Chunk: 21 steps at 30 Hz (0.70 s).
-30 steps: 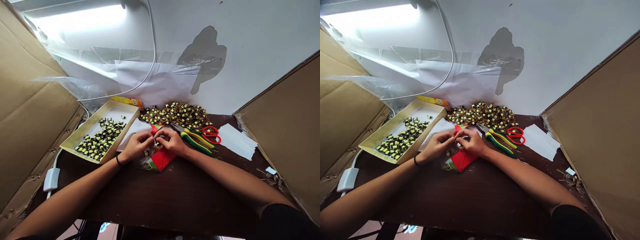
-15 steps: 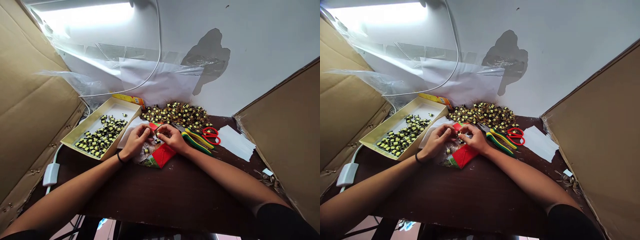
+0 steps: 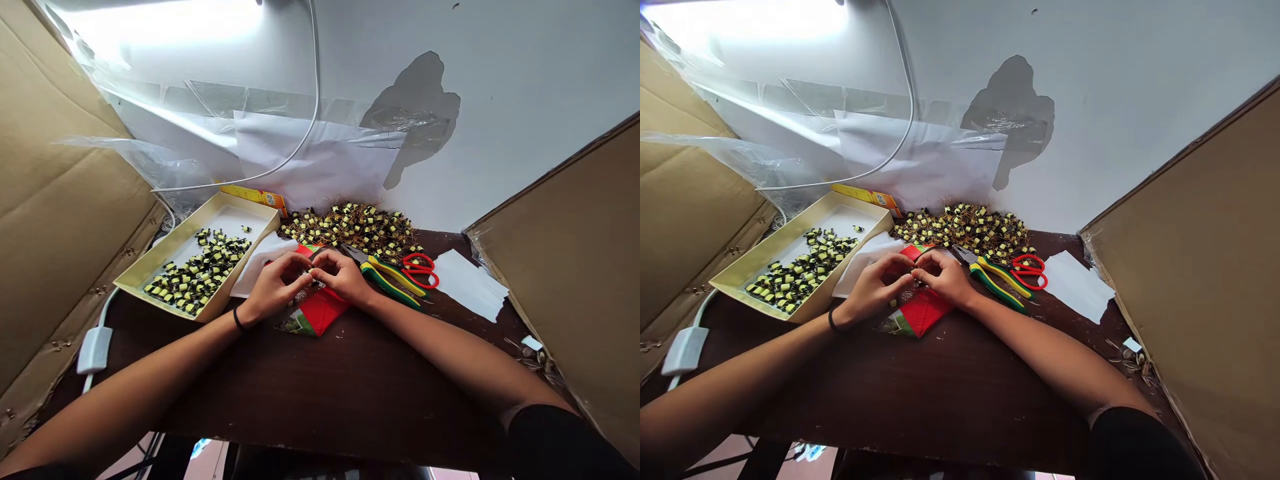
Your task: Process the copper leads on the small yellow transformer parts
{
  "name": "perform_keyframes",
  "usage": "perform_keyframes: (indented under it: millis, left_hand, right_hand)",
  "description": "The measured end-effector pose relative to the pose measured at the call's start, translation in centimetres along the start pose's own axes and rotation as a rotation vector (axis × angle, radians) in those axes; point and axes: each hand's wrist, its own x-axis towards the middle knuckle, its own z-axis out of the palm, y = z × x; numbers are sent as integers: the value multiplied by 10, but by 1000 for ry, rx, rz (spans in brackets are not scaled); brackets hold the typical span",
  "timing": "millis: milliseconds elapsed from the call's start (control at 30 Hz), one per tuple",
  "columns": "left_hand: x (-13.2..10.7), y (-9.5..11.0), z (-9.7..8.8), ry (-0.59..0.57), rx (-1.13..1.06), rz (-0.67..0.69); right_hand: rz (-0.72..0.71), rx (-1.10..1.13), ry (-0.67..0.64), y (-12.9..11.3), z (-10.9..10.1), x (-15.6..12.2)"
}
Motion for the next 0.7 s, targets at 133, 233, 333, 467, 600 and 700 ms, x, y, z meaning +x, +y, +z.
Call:
perform_keyframes:
  millis: [133, 233, 333, 467, 600, 700]
  left_hand:
    - [0, -2, 1, 10, 58, 19]
    - [1, -3, 0, 16, 66, 17]
    - [1, -4, 0, 26, 75, 19]
    - [2, -3, -1, 22, 60, 25]
    - [3, -1, -2, -34, 65, 33]
    - [3, -2, -3, -38, 100, 36]
  right_hand:
    - [-13, -25, 0, 0, -1, 1]
    - [-27, -38, 1, -1, -2, 0]
    - [-29, -23, 9, -2, -2, 0]
    - [-14, 24, 6, 0, -3, 1]
    - [-3, 43, 4, 2, -2, 2]
    - [-8, 27, -3, 2, -2, 2]
